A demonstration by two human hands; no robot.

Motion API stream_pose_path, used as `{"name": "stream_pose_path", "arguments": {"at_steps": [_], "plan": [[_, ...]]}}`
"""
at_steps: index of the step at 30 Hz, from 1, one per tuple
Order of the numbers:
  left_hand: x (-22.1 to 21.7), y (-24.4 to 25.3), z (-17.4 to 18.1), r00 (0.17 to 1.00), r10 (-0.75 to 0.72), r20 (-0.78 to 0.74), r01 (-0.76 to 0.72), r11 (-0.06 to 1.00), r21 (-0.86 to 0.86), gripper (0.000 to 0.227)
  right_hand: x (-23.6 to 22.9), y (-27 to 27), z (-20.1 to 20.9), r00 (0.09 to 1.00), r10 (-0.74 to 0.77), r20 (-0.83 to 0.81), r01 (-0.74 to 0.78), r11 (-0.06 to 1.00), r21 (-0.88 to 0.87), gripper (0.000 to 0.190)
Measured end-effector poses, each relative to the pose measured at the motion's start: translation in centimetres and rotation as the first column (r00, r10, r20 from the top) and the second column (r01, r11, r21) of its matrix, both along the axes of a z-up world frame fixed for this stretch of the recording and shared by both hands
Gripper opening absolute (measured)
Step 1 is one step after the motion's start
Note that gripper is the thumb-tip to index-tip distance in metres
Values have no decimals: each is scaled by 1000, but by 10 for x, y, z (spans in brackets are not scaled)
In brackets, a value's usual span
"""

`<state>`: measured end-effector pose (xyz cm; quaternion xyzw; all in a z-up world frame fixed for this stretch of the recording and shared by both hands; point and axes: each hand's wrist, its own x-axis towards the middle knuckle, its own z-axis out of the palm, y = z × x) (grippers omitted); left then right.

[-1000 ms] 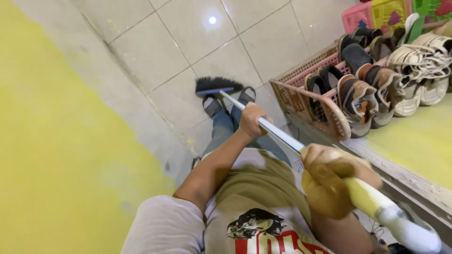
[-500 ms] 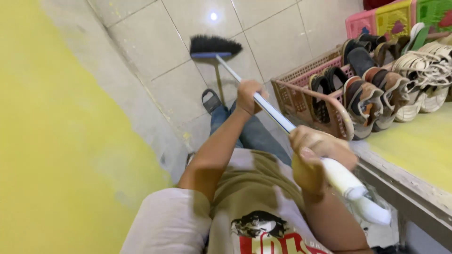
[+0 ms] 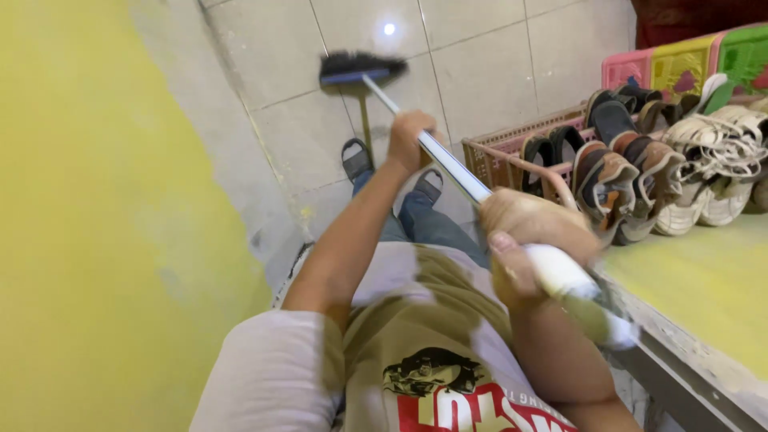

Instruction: The person sweeps yellow dust and debris from a tiled floor using a broom.

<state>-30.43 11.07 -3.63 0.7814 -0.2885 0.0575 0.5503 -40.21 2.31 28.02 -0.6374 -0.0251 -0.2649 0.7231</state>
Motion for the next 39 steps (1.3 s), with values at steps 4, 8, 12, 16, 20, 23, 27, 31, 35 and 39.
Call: {"name": "stream_pose_path", "arguments": {"at_steps": [4,8,12,16,20,23,27,31,35,39], "plan": [[-16,-8,-25,998,63,-29,-62,997,49,25,-15,-10,-26,996,65,-59,-71,992,-108,21],[-84,-13,-36,995,97,-17,-98,991,-89,17,-59,-26,-16,982,174,-69,-169,983,66,29],[-160,-11,-19,988,30,-148,-27,999,22,23,-87,-29,7,969,189,-160,-184,982,43,33],[-188,-3,9,992,17,-129,-19,1000,-11,22,-99,-32,26,951,232,-204,-228,973,44,30],[-171,0,29,998,-62,-29,62,998,13,22,-121,-12,57,978,101,-184,-70,984,163,31],[-140,2,35,1000,7,23,-6,999,-33,22,-119,2,60,989,43,-145,-28,994,104,28],[-89,21,9,998,60,0,-60,998,-2,24,-95,22,19,982,135,-130,-144,988,-58,24],[-104,33,-22,996,66,-53,-67,998,-13,22,-97,47,-13,979,127,-157,-137,989,-54,22],[-179,34,-22,992,1,-128,-6,999,-41,20,-141,45,12,971,130,-200,-125,991,38,24],[-242,46,2,982,-84,-168,79,996,-37,20,-169,52,27,964,40,-263,-23,997,68,21]]}}
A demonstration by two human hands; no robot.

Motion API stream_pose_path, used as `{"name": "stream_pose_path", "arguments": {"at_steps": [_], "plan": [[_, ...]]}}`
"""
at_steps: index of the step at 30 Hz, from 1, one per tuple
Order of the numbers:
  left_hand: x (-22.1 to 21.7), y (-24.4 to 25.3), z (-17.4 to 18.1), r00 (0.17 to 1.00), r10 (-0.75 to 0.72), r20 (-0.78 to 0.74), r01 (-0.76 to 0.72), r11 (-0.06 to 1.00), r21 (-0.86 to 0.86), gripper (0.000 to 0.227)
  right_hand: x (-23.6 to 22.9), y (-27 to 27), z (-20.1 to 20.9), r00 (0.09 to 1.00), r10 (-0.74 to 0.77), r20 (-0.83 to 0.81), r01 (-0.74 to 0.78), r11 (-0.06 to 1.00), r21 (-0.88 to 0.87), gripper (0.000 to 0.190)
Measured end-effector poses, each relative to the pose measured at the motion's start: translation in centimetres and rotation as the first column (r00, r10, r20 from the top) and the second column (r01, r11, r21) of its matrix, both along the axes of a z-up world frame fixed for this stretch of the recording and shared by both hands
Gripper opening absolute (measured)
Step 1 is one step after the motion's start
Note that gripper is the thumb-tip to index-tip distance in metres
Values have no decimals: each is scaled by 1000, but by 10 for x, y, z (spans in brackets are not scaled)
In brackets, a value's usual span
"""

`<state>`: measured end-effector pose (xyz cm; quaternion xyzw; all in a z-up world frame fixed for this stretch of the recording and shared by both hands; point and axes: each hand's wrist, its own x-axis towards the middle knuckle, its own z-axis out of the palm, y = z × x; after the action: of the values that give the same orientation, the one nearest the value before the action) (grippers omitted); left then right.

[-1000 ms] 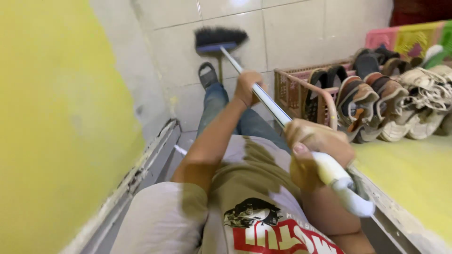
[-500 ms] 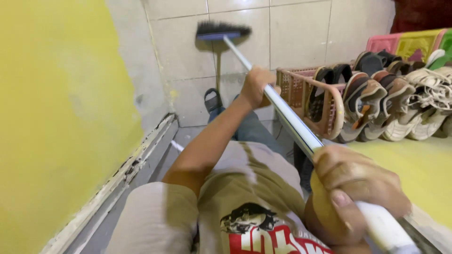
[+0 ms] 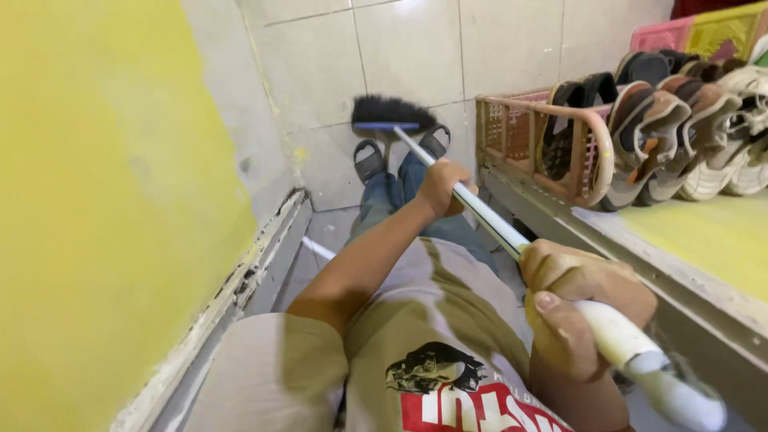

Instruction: The person sweeps yellow dust and debris from a tiled floor using a broom.

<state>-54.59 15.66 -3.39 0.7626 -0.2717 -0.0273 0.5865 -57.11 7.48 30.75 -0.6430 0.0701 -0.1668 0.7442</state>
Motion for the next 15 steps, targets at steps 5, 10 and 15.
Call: {"name": "stream_pose_path", "arguments": {"at_steps": [5,10,15], "plan": [[9,-12,21,980,-165,112,174,982,-73,28,-30,-22,13,990,-53,128,54,999,0,18],[64,-38,10,984,-28,174,40,997,-66,25,-33,-26,-9,980,20,197,-15,999,-29,14],[97,-33,-37,983,-11,185,12,1000,-2,19,13,-17,-57,975,29,222,-7,995,-97,22]]}}
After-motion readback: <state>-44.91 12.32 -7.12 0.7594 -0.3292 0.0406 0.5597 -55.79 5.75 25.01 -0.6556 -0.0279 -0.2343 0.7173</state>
